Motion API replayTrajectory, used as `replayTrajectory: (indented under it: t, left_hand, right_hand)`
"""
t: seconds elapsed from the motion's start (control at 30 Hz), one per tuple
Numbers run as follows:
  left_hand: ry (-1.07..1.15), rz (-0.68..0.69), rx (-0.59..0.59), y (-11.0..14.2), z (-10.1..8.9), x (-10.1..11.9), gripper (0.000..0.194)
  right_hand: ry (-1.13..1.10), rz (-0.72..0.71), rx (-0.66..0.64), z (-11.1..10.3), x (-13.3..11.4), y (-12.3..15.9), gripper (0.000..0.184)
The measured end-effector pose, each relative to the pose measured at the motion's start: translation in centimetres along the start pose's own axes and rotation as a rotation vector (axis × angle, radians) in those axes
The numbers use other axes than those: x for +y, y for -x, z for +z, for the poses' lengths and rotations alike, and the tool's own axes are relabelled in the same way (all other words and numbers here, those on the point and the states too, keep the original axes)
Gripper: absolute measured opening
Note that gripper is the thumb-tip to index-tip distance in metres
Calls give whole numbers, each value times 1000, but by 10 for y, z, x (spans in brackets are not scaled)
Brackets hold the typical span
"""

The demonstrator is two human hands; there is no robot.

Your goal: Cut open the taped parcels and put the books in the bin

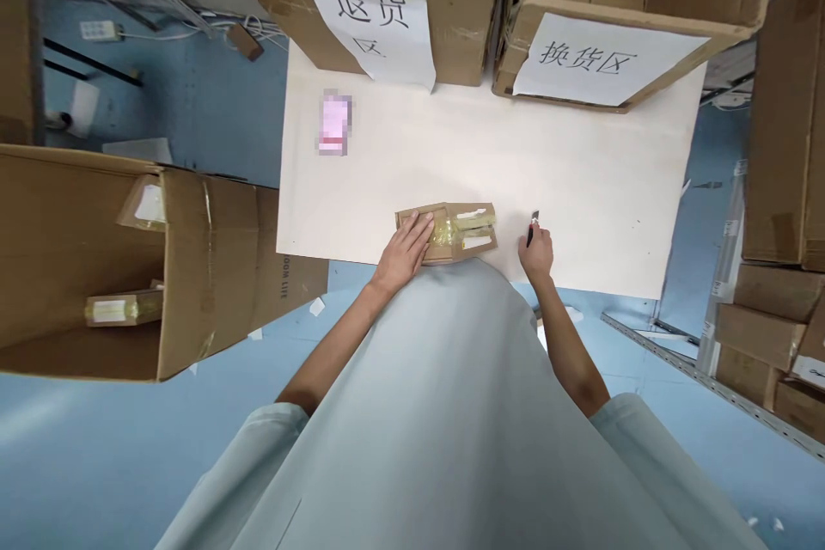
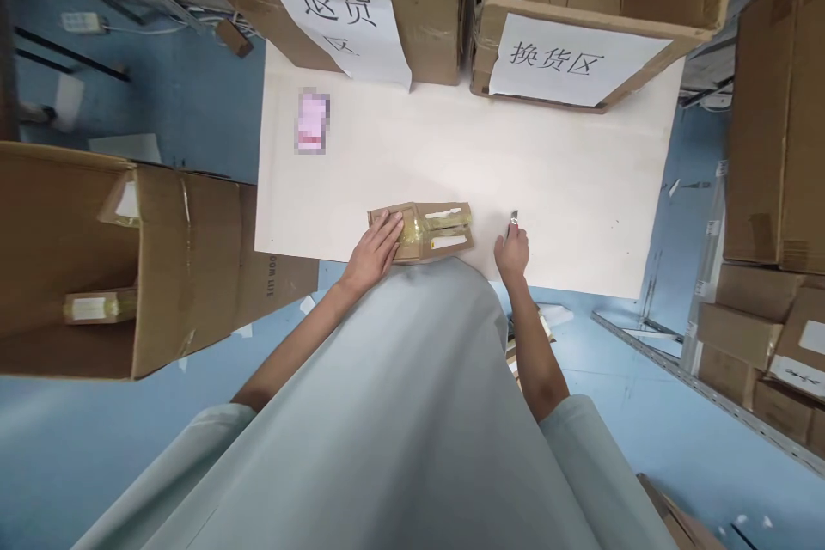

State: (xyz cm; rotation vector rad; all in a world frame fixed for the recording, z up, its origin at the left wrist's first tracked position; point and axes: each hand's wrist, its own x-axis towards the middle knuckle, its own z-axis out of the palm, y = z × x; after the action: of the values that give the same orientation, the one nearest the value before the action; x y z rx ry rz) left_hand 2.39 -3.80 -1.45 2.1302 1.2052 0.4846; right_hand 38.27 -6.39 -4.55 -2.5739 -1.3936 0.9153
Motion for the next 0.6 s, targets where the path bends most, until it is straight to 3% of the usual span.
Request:
replayTrajectory:
  t: [0.13, 0.27, 0.4, 0.6]
  left_hand:
    - [7, -85, 97, 17, -14, -6, 54]
    - [98, -320, 217, 27, -25, -3, 48]
    - [285, -476, 234, 19, -24, 4, 46]
    - [571, -517, 266, -20, -1, 4, 48]
  right_hand:
    - [-462, -30, -184, 12, -29, 3, 45]
    - [-865, -66, -391, 18, -55, 19, 49]
    - [-860, -48, -334, 7, -62, 32, 62]
    - [-781, -65, -180, -32, -49, 34, 64]
